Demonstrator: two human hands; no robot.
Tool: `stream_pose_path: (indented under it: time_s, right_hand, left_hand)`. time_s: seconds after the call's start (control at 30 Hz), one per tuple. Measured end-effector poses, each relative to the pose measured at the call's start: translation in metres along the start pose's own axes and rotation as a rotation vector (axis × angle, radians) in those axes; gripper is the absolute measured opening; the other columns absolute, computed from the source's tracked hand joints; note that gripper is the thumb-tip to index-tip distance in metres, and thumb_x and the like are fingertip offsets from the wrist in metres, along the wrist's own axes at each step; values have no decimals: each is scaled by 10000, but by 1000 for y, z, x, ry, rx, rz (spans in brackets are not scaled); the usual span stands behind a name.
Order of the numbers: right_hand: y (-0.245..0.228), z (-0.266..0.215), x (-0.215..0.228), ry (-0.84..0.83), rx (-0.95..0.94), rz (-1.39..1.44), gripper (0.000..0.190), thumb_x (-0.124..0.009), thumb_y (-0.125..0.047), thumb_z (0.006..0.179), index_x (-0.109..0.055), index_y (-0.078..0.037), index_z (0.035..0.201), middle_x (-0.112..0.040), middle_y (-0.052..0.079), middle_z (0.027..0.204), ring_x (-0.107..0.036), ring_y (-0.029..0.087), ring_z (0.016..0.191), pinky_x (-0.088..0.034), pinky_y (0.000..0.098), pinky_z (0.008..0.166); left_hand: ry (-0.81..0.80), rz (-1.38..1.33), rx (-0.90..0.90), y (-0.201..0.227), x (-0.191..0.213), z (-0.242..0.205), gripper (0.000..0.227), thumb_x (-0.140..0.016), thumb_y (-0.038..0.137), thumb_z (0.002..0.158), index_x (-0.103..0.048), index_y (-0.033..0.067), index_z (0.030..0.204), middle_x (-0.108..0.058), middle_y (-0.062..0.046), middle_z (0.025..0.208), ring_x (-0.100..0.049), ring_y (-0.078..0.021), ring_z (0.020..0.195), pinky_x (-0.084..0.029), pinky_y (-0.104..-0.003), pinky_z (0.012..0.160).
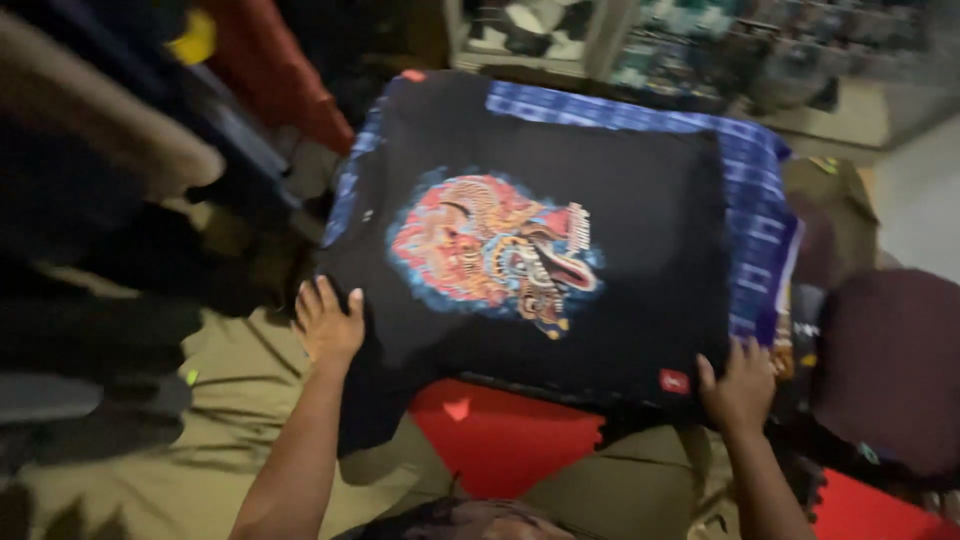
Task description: Ironing a black t-shirt with a graphic print on an ironing board and then folding it.
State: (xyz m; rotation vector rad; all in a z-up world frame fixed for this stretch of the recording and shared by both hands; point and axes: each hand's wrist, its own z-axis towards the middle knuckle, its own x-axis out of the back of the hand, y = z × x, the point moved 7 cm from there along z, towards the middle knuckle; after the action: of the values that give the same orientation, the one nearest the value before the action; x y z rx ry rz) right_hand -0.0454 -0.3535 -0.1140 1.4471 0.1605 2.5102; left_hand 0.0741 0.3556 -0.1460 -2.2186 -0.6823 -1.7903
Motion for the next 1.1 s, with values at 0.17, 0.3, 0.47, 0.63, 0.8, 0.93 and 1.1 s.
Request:
stream_pose_path:
  time_s: [0.17, 0.3, 0.47, 0.63, 0.8, 0.93, 1.1]
  right_hand:
    - [31, -31, -24, -606, -527, 259, 621, -749, -482, 834, -733, 8, 1214, -567, 283, 1332, -565, 493, 1196, -478, 588, 995]
    - [47, 1, -29, -715, -539, 139, 617, -742, -504, 837, -708, -15, 1211, -666, 312, 1193, -657, 511, 1092, -544, 580, 904]
    - [37, 89, -54, -306, -241, 129, 621, -731, -643, 866, -689, -110, 1184, -696, 162, 1016, -735, 400, 1005, -592, 482, 857]
    - [6, 204, -143, -365, -225, 297, 544, -720, -472, 930, -649, -169, 1376, -649, 219, 1260, -656, 440, 1190, -538, 496, 986]
    - [-47, 310, -167, -233, -25, 199, 529, -738, -324, 913, -645, -107, 1387, -600, 244, 1396, -568, 413, 1332, -451, 472, 1110]
    - [-46, 353, -247, -475, 37, 232, 647, -652, -355, 958, -483, -161, 1551, -450, 182, 1586, -305, 423, 1521, -296, 630, 1165]
    - [-9, 372, -296, -444, 70, 145, 688, -775, -490, 832, -562, -296, 1457, -680, 35, 1227, -509, 301, 1313, -261, 589, 1143]
  left_hand:
    - [72, -395, 202, -77, 3, 3, 585, -449, 419, 1046, -465, 57, 1506, -600, -261, 1370, -536, -470, 1280, -430, -566, 1036]
    - [401, -389, -37, -72, 21, 62, 381, -590, 313, 1017, -713, 26, 1238, -719, -250, 1116, -644, -469, 1075, -501, -539, 939]
    - [281, -404, -133, 20, 46, 172, 360, -584, 338, 1059, -717, 95, 1287, -698, -174, 1181, -661, -416, 1133, -543, -541, 948]
    - [322, -195, -291, 131, 76, 220, 326, -598, 244, 1041, -715, 105, 1312, -686, -167, 1203, -629, -414, 1152, -529, -559, 935]
    - [182, -81, -392, 199, 62, 257, 370, -646, 281, 974, -684, 123, 1307, -591, -139, 1344, -489, -410, 1286, -452, -565, 1021]
    - [50, -133, -485, 220, 15, 299, 291, -617, 167, 925, -673, 54, 1187, -633, -192, 1231, -521, -428, 1257, -406, -583, 1068]
    - [-8, -240, -371, 213, 56, 302, 203, -588, 82, 882, -664, 152, 1056, -716, -153, 1019, -690, -403, 1095, -528, -505, 993]
